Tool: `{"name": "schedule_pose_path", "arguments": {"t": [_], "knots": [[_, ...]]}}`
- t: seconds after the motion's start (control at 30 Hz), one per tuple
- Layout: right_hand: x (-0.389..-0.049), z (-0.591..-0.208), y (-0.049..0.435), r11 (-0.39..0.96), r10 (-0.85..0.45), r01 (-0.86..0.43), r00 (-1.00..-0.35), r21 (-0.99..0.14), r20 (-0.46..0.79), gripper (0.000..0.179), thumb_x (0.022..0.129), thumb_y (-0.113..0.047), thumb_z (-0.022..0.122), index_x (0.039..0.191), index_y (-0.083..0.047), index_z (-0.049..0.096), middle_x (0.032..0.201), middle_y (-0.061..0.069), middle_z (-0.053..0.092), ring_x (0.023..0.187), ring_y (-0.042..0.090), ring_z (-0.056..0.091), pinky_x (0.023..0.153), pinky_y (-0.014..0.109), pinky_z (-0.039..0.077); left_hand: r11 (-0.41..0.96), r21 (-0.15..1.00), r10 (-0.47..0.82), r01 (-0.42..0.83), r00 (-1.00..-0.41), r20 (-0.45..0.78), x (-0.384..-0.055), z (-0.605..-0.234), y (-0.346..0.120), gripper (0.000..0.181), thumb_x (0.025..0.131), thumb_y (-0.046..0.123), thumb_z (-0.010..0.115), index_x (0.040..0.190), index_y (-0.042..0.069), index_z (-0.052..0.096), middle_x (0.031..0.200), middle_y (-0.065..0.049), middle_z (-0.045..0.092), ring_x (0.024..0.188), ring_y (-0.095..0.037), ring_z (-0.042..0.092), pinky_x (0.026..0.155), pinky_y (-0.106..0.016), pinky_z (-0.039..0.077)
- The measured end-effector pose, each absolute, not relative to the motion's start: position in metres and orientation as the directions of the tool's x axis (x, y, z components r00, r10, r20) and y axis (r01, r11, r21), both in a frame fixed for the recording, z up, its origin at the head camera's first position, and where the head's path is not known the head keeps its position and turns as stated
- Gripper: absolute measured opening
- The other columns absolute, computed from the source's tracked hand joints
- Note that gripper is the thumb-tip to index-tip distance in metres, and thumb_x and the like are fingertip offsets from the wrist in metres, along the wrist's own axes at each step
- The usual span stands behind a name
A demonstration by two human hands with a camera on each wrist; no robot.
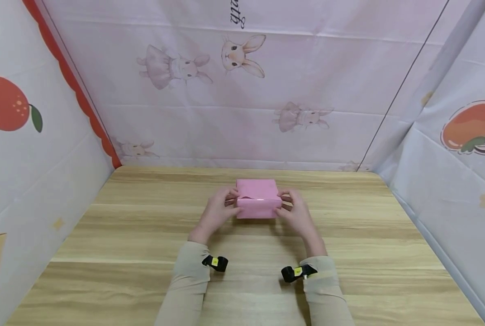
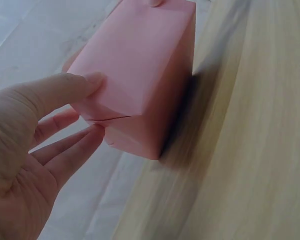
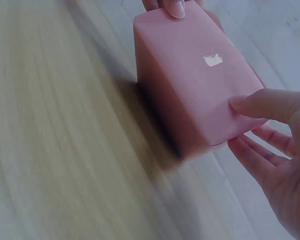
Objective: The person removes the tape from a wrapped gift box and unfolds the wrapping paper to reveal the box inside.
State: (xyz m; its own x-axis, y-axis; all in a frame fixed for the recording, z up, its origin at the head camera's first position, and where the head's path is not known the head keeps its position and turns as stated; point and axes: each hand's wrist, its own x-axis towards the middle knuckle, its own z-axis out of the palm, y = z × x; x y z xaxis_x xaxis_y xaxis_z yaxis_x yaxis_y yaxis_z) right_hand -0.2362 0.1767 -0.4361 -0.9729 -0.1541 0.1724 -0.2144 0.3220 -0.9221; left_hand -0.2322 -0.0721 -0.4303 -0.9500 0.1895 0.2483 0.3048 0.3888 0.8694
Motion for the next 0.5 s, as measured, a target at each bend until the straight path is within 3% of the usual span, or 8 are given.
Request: {"name": "schedule_pose_path", "arguments": {"t": [0.2, 0.5], "knots": [[-0.2357, -0.4404, 0.1768, 0.378, -0.182, -0.243, -0.966, -0.893, 0.185, 0.032, 0.079, 0.011, 0.07, 0.107, 0.004, 0.056, 0.124, 0.02, 0.047, 0.121, 0.04, 0.055, 0.1, 0.044, 0.051, 0.481, 0.793, 0.245, 0.375, -0.926, 0.289, -0.2303, -0.4331, -0.0736, 0.02, 0.078, 0.003, 0.079, 0.091, 0.004, 0.064, 0.126, -0.014, 0.061, 0.115, -0.03, 0.062, 0.095, -0.033, 0.054], [-0.2345, -0.4409, 0.1745, 0.396, -0.213, -0.267, -0.957, -0.878, 0.195, 0.029, 0.077, 0.012, 0.071, 0.102, 0.005, 0.057, 0.122, 0.02, 0.046, 0.118, 0.04, 0.056, 0.1, 0.042, 0.051, 0.573, 0.713, 0.264, 0.405, -0.914, 0.306, -0.2325, -0.4382, -0.074, 0.019, 0.079, 0.009, 0.08, 0.087, 0.009, 0.063, 0.125, -0.01, 0.063, 0.115, -0.028, 0.061, 0.095, -0.036, 0.054]]}}
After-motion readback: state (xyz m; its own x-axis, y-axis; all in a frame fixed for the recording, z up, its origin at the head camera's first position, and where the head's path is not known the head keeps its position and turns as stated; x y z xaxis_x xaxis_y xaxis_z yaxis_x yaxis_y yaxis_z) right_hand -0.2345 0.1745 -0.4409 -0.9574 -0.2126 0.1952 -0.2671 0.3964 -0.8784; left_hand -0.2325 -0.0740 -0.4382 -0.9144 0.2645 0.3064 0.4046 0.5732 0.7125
